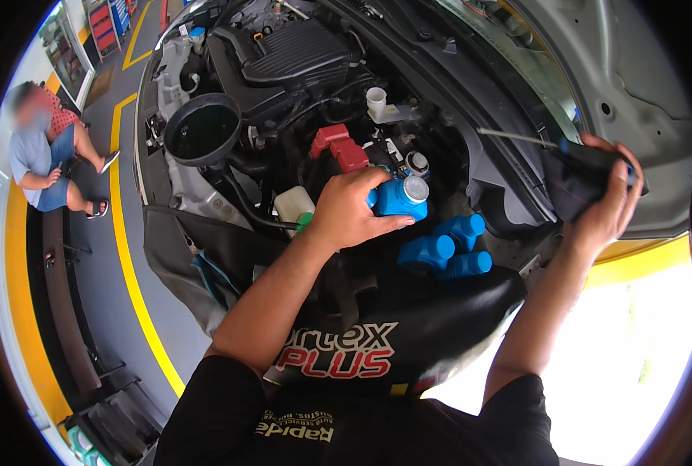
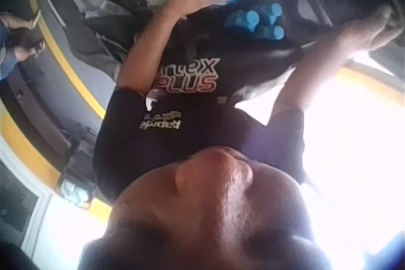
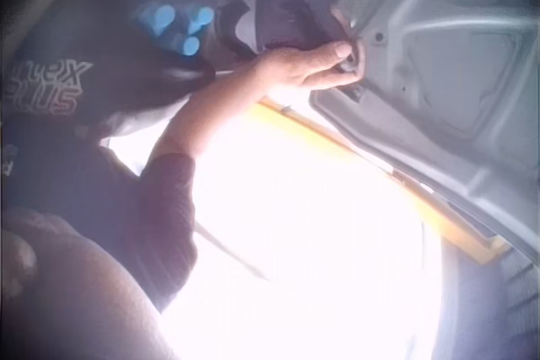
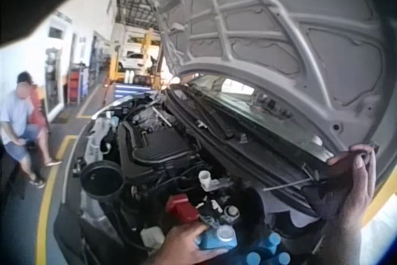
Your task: The person opens a blue fluid bottle and pours its contents into a funnel placed in the car's engine bay. They handle the bottle and funnel repeatedly, adjusting position and wiping the bottle with a cloth during the process.
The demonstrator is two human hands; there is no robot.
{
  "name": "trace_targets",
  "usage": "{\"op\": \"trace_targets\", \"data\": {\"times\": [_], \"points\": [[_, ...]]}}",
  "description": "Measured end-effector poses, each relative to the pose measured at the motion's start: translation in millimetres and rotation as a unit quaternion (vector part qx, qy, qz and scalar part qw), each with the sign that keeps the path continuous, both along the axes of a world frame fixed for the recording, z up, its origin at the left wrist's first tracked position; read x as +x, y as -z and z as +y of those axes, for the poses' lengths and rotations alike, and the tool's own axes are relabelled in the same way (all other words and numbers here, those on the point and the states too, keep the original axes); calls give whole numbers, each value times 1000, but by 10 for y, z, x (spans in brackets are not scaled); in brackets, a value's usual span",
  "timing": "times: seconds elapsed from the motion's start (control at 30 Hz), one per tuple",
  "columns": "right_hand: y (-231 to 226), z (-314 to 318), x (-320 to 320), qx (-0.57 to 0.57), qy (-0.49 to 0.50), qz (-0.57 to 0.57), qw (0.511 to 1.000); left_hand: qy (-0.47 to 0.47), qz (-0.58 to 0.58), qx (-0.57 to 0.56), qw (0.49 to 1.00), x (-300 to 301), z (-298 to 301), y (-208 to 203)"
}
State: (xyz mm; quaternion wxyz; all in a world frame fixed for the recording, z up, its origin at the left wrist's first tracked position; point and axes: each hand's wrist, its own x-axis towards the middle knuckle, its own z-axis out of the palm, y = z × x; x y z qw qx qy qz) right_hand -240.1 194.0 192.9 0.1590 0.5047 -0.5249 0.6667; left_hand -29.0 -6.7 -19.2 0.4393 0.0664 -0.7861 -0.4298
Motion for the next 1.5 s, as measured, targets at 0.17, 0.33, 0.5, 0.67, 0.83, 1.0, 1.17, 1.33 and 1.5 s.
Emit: {"op": "trace_targets", "data": {"times": [0.17, 0.33, 0.5, 0.67, 0.83, 1.0, 1.17, 1.33, 1.5], "points": [[89, 11, 363, -5, -16, 18, 1000, -6, -15, -36, 999, 37, 0, -45], [346, -67, 448, 84, 36, 12, 996, -10, -9, -39, 999, 38, 23, -72], [317, -44, 461, 81, 73, 19, 994, -13, -15, -38, 999, 30, 41, -81], [318, -36, 326, 37, 41, -91, 994, -27, -30, -45, 998, 42, 49, -34], [198, 91, 13, -15, 25, -128, 991, -25, -47, -42, 998, 43, 53, -92], [253, -234, -549, 62, 17, -96, 993, -22, -65, -21, 997, 48, 14, -45], [538, -608, -1024, 188, 26, -78, 979, -12, -50, -17, 999, 2, 30, -58], [556, -673, -961, 331, 171, 11, 928, -17, -38, -17, 999, 36, -3, -15], [421, -637, -533, 470, 324, 137, 810, -2, -25, -32, 999, 11, -30, -7]]}}
